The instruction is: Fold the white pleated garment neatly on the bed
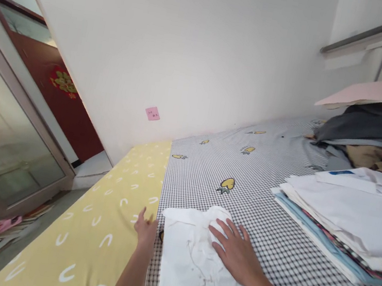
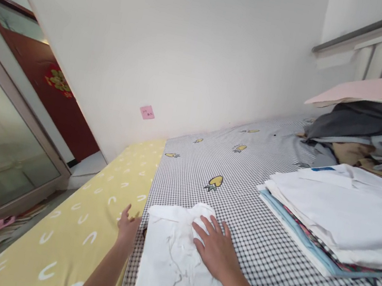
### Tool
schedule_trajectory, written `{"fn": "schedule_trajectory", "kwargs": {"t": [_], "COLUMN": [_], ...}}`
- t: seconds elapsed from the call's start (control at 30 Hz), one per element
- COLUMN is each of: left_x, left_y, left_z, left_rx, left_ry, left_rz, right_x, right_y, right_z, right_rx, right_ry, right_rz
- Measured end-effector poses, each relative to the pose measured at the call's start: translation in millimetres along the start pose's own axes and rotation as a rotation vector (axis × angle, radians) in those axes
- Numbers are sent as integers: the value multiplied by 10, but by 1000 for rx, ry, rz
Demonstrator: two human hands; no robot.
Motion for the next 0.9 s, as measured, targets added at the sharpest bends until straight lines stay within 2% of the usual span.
{"fn": "schedule_trajectory", "kwargs": {"t": [0.07, 0.13, 0.2, 0.27, 0.3, 0.33, 0.43, 0.53, 0.6, 0.67, 0.73, 0.77, 0.9], "left_x": [-121, -245, -306, -191, -76, 47, 329, 418, 422, 415, 420, 431, 500], "left_y": [12, 70, 196, 355, 400, 409, 354, 355, 380, 411, 439, 449, 450], "left_z": [80, 59, -86, -272, -332, -361, -358, -382, -405, -418, -424, -426, -436], "left_rx": [-46, 9, 196, 438, 514, 539, 425, 350, 312, 244, 159, 121, 29], "left_ry": [-126, -269, -524, -833, -965, -1057, -1184, -1207, -1226, -1242, -1256, -1259, -1232], "left_rz": [-103, -263, -520, -745, -771, -730, -509, -469, -481, -514, -562, -587, -678], "right_x": [-12, -20, -17, -4, 2, 4, -37, -210, -416, -606, -720, -752, -772], "right_y": [-2, -2, 0, 0, -1, -2, 2, 20, 25, -10, -138, -241, -752], "right_z": [-13, -23, -24, -15, -8, 0, 29, 94, 131, 133, 156, 180, 255], "right_rx": [-1, -13, -29, -37, -38, -41, -74, -214, -336, -369, -315, -275, -117], "right_ry": [-3, -8, -10, -10, -15, -29, -159, -508, -789, -930, -908, -864, -671], "right_rz": [1, 4, 7, 11, 10, 7, -12, -114, -320, -595, -782, -821, -807]}}
Point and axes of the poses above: each hand's wrist, its own y-axis away from the middle knuckle, its own z-axis out of the back of the hand, x = y × z, the point moved 5 cm from there along -y, towards the middle knuckle, and after that the axes turned 2 degrees about z, right-handed, at the moved point
